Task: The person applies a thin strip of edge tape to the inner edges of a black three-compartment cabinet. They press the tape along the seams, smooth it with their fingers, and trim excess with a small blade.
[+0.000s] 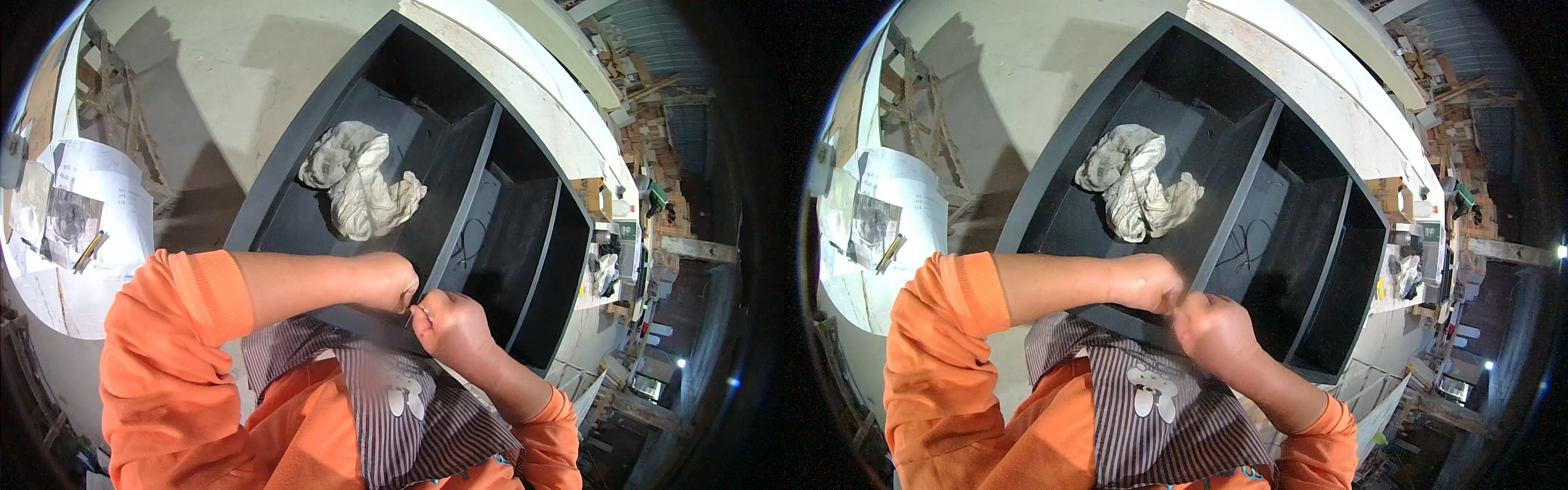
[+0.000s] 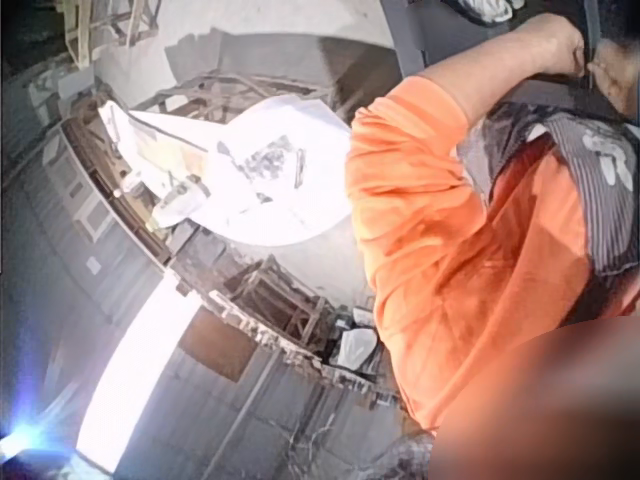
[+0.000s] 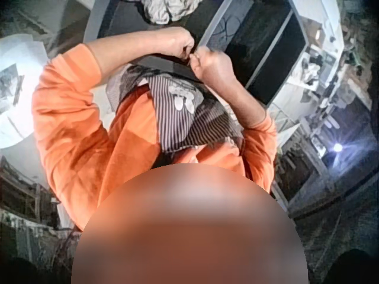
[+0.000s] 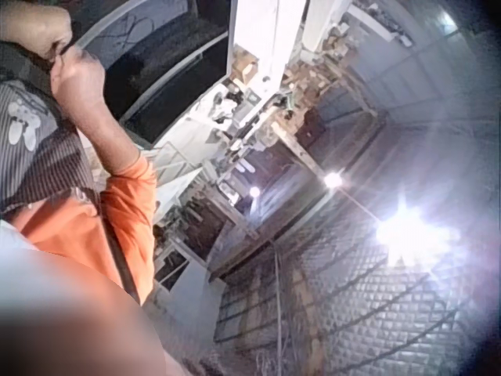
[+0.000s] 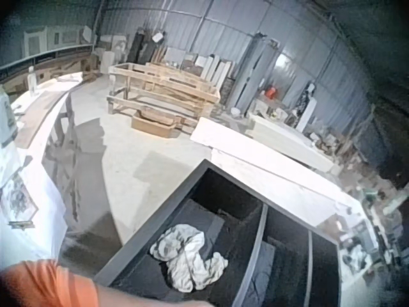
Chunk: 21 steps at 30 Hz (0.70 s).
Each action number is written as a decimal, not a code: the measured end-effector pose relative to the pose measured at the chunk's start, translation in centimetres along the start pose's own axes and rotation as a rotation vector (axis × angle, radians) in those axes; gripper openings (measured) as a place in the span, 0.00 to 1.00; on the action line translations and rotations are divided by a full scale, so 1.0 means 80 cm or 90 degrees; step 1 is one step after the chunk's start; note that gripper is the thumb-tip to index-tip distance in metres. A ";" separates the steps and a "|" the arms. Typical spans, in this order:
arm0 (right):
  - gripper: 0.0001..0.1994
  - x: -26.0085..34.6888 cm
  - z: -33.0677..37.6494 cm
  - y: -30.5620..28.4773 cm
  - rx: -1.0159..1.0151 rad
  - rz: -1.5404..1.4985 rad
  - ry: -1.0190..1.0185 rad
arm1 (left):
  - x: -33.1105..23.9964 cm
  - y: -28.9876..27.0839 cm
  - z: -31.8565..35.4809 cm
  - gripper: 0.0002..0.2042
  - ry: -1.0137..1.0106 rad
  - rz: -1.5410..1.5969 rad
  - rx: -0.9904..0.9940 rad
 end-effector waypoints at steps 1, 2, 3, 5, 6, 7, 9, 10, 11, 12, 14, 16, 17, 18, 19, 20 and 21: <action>0.08 0.003 0.003 0.003 0.013 0.004 0.022 | 0.000 0.007 -0.001 0.04 0.001 -0.005 0.032; 0.08 0.008 0.006 0.004 0.016 -0.001 0.033 | -0.001 0.013 -0.002 0.04 0.003 -0.010 0.065; 0.07 0.011 0.009 0.005 0.019 -0.006 0.044 | -0.001 0.014 -0.001 0.04 0.012 0.011 0.068; 0.06 0.015 0.013 0.005 0.013 -0.004 0.060 | 0.003 0.021 -0.003 0.06 -0.010 -0.005 0.128; 0.06 0.015 0.015 0.007 0.023 -0.007 0.076 | 0.004 0.022 -0.004 0.08 -0.013 -0.012 0.159; 0.07 0.016 0.018 0.009 0.030 -0.011 0.088 | 0.005 0.024 -0.005 0.08 -0.028 -0.003 0.187; 0.06 0.019 0.019 0.010 0.025 -0.023 0.084 | 0.007 0.025 -0.004 0.09 -0.048 0.016 0.256; 0.06 0.020 0.019 0.008 0.014 -0.031 0.069 | 0.013 0.023 -0.004 0.10 -0.096 0.060 0.280; 0.06 0.022 0.018 0.007 0.009 -0.037 0.057 | 0.020 0.020 -0.002 0.11 -0.147 0.100 0.316; 0.05 0.022 0.018 0.003 -0.009 -0.056 0.047 | 0.026 0.018 0.001 0.12 -0.198 0.136 0.354; 0.04 0.016 0.013 -0.010 -0.031 -0.087 0.027 | 0.031 0.011 0.004 0.17 -0.303 0.335 0.337; 0.04 0.004 0.013 -0.030 -0.047 -0.095 0.069 | 0.033 -0.006 0.002 0.18 -0.310 0.456 0.234; 0.05 0.001 0.011 -0.042 -0.073 -0.122 0.065 | 0.036 -0.010 0.001 0.17 -0.328 0.456 0.194; 0.05 -0.003 0.010 -0.053 -0.091 -0.146 0.065 | 0.038 -0.013 -0.001 0.17 -0.337 0.458 0.157; 0.05 -0.010 0.012 -0.060 -0.080 -0.153 0.117 | 0.040 -0.015 -0.003 0.16 -0.338 0.462 0.123; 0.04 -0.013 0.011 -0.069 -0.106 -0.165 0.118 | 0.047 -0.018 -0.004 0.16 -0.364 0.435 0.082; 0.04 -0.014 0.010 -0.080 -0.141 -0.157 0.103 | 0.054 -0.021 -0.005 0.15 -0.382 0.409 0.044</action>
Point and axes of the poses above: each hand's wrist, its own z-axis away from the middle knuckle, its own y-axis out of the palm, x = y × z, the point moved 7 cm from there along -z, towards the middle knuckle, and after that the axes turned 4 degrees about -y, right-handed, at the moved point
